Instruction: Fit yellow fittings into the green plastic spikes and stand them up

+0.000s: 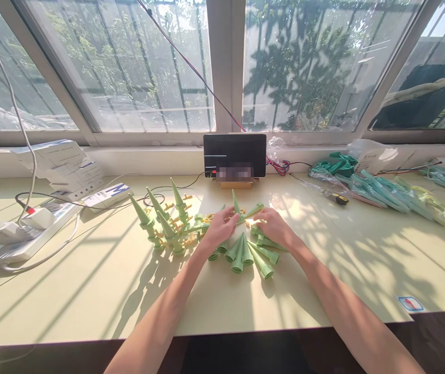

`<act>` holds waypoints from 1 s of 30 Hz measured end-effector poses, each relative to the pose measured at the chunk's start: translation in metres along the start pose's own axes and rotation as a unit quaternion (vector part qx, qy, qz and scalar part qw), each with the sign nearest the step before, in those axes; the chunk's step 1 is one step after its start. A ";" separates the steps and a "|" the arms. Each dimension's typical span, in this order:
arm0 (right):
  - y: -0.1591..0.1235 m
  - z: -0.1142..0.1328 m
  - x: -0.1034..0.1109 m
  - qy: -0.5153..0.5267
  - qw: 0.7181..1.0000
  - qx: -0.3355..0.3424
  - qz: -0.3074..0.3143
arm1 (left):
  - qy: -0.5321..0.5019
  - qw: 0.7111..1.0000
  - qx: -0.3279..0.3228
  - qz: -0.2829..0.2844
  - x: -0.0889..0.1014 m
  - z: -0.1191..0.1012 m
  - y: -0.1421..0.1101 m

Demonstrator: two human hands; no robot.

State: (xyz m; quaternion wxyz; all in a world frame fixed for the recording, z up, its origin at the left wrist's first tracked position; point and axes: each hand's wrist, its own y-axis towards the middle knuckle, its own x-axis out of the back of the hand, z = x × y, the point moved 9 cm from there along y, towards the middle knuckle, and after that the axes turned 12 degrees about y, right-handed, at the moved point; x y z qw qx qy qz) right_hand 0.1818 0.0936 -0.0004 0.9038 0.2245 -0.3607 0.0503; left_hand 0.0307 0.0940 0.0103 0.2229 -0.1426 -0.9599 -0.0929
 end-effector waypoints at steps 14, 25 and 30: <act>-0.001 -0.010 -0.014 -0.031 0.997 -0.050 0.052 | -0.077 0.995 0.039 0.056 -0.011 0.003 -0.002; 0.000 -0.005 -0.015 -0.041 0.997 -0.044 0.043 | -0.116 0.989 0.047 0.077 -0.014 0.004 -0.004; 0.000 0.000 -0.012 -0.030 0.999 -0.029 0.028 | -0.120 0.989 0.046 0.079 -0.015 0.005 -0.003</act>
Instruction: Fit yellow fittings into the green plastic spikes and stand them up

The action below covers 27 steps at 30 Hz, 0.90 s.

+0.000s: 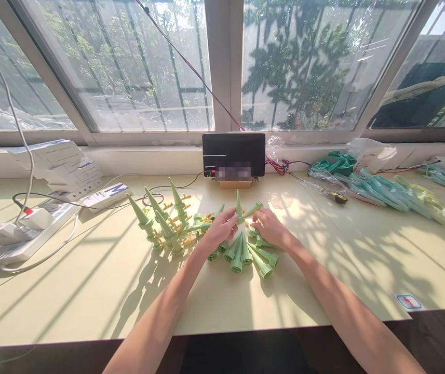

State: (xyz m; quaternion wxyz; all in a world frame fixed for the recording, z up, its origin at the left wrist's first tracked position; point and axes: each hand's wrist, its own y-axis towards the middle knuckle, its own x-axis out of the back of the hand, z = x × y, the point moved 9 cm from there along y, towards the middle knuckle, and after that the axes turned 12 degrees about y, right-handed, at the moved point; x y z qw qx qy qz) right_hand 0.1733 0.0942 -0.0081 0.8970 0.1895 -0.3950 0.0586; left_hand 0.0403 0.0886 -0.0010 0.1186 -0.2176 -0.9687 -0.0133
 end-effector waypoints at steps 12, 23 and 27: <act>-0.001 0.005 0.004 0.030 0.999 -0.011 0.007 | 0.007 1.000 0.012 -0.003 0.000 0.000 -0.002; -0.001 0.003 0.006 0.034 0.999 -0.006 0.001 | 0.001 1.000 0.010 -0.005 0.000 0.001 -0.001; -0.001 0.001 0.009 0.047 0.999 -0.010 -0.011 | -0.005 1.000 0.014 -0.007 0.000 0.001 -0.002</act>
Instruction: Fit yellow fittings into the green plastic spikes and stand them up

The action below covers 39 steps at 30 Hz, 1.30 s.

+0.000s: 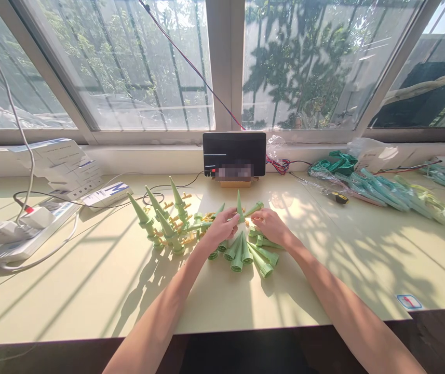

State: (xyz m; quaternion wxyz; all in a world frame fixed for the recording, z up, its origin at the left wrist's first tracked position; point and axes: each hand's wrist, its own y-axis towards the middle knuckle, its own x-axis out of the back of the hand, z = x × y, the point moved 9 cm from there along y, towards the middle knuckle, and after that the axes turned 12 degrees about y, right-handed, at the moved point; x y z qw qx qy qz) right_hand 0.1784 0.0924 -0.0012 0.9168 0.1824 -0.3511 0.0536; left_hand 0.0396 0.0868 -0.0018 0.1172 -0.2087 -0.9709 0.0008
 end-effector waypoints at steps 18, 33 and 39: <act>-0.001 0.007 0.014 0.089 0.992 0.032 -0.089 | 0.010 1.000 -0.001 0.010 -0.002 -0.001 -0.001; -0.005 0.013 0.016 0.376 0.916 0.006 -0.138 | 0.012 1.000 -0.001 0.005 -0.004 -0.003 -0.002; -0.006 0.011 0.015 0.421 0.895 -0.016 -0.149 | 0.009 1.000 -0.008 0.006 -0.004 -0.004 -0.002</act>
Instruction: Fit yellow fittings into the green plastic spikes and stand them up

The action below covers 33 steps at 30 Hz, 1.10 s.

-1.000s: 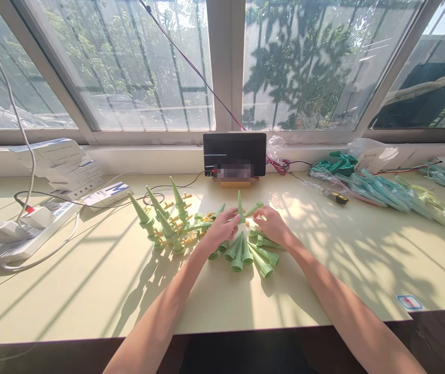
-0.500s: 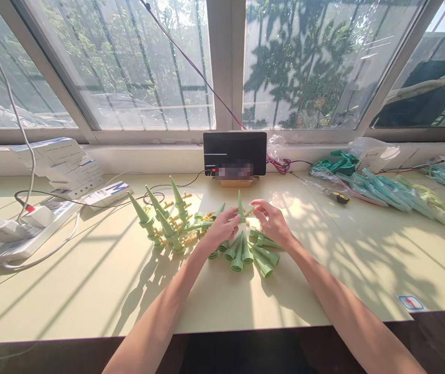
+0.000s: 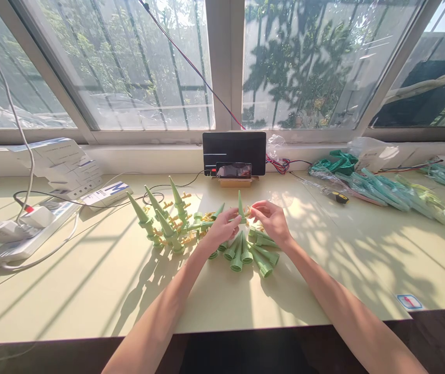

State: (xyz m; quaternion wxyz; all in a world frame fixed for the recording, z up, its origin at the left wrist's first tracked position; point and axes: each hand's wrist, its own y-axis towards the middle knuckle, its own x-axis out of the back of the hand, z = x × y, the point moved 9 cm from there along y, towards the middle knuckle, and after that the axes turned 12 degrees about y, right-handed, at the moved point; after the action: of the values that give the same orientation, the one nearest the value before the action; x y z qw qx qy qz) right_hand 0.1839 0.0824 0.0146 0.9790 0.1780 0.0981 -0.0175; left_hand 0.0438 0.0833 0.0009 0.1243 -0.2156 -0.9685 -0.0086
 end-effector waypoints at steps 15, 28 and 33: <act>0.000 -0.004 0.001 -0.032 0.999 0.011 0.001 | -0.004 1.000 -0.002 0.007 -0.001 -0.004 -0.001; -0.003 -0.002 0.001 -0.090 0.996 0.013 -0.010 | 0.026 0.999 -0.021 -0.043 0.008 -0.007 -0.002; -0.003 -0.004 0.002 -0.093 0.996 0.000 -0.013 | 0.063 0.996 -0.037 -0.050 0.009 -0.008 -0.002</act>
State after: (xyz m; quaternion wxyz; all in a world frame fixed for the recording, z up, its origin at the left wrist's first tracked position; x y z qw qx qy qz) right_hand 0.1848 0.0806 0.0094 0.9836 0.1740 0.0086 -0.0465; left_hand 0.0371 0.0849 0.0109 0.1760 -0.1703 -0.9674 -0.0644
